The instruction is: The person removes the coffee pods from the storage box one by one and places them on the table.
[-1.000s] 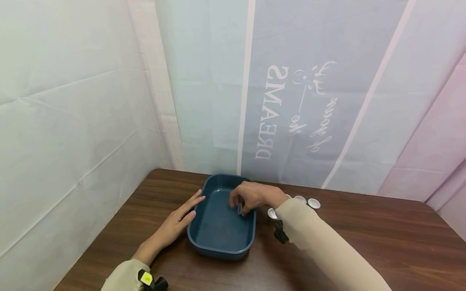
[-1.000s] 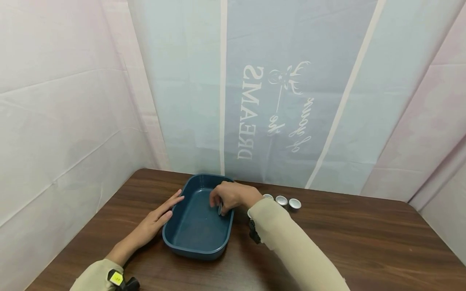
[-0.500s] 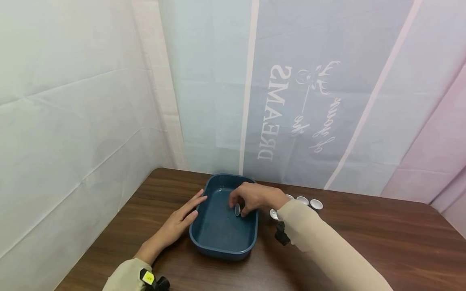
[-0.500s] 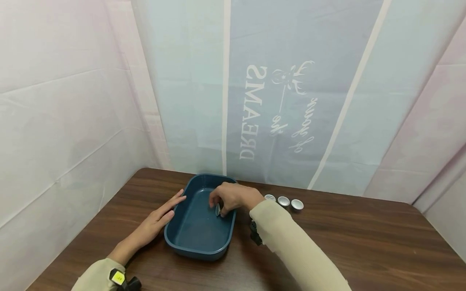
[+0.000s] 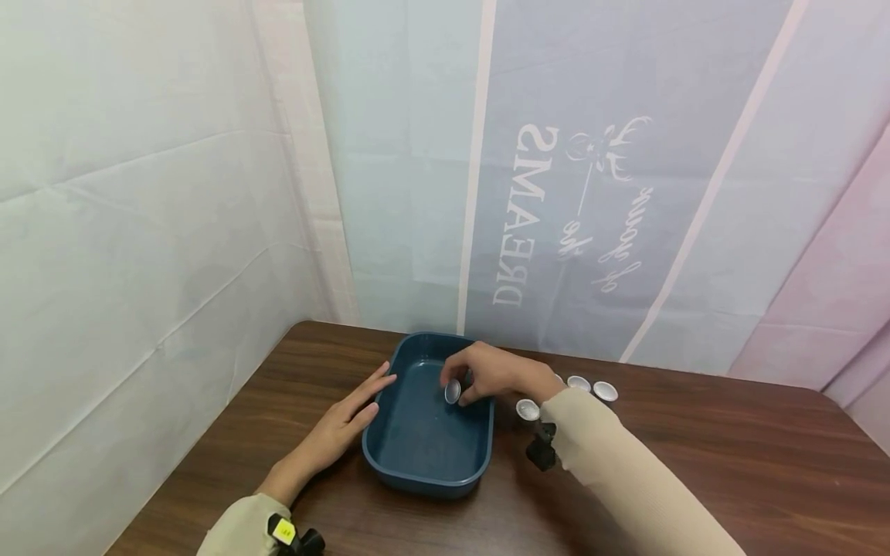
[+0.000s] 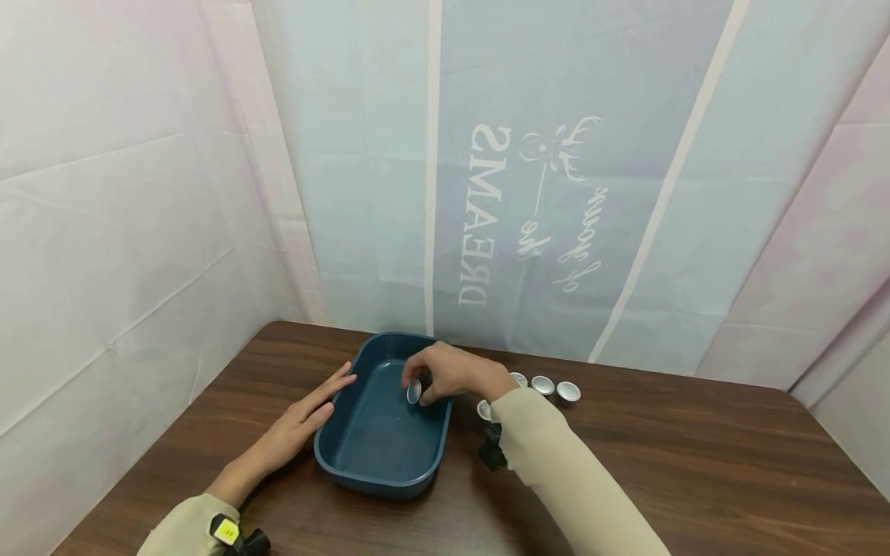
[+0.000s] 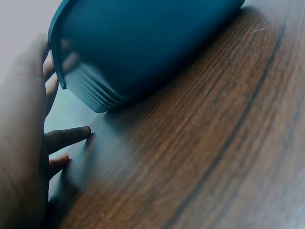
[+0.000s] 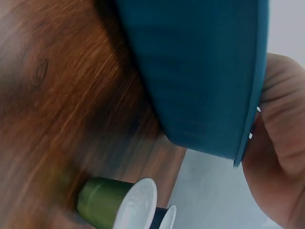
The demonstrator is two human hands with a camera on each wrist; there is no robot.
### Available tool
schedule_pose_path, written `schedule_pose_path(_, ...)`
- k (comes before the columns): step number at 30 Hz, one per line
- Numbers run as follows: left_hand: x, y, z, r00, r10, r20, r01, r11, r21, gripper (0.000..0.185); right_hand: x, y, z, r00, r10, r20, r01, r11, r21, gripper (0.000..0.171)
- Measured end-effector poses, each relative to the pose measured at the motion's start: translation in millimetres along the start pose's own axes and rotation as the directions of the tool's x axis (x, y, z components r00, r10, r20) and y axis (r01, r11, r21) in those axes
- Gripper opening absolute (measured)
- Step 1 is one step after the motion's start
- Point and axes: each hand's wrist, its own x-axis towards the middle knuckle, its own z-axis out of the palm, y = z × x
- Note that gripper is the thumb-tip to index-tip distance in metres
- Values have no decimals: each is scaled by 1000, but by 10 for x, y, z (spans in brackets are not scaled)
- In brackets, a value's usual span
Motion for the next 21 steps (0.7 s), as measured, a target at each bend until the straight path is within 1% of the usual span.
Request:
schedule_pose_path(3,-1,-1,0,1000,5,1,-5,1000,-2,44,-71,45,-21,997,-7,-82,13,997,82,29)
schedule_pose_path(6,-8,-5,-2,1000,11,0,-11,1000,0,44,-152,76,-55,987,8,-163,16,989,146,28)
schedule_pose_path(12,-16,-16,5,1000,14,3,-14,1000,-4,45,-384,128,-114,952,55,-302,13,975,221,23)
schedule_pose_path(15,-17,-22,5,1000,10,4,-10,1000,-4,45,-486,142,-126,934,64,-352,37,961,273,22)
schedule_pose_path(18,-15,-20,5,1000,4,1,-4,1000,-5,44,-581,149,-117,921,67,-384,56,952,301,21)
schedule_pose_path(21,-9,-16,11,1000,1,-5,-1,1000,-3,44,-693,154,-103,905,88,-416,51,948,313,23)
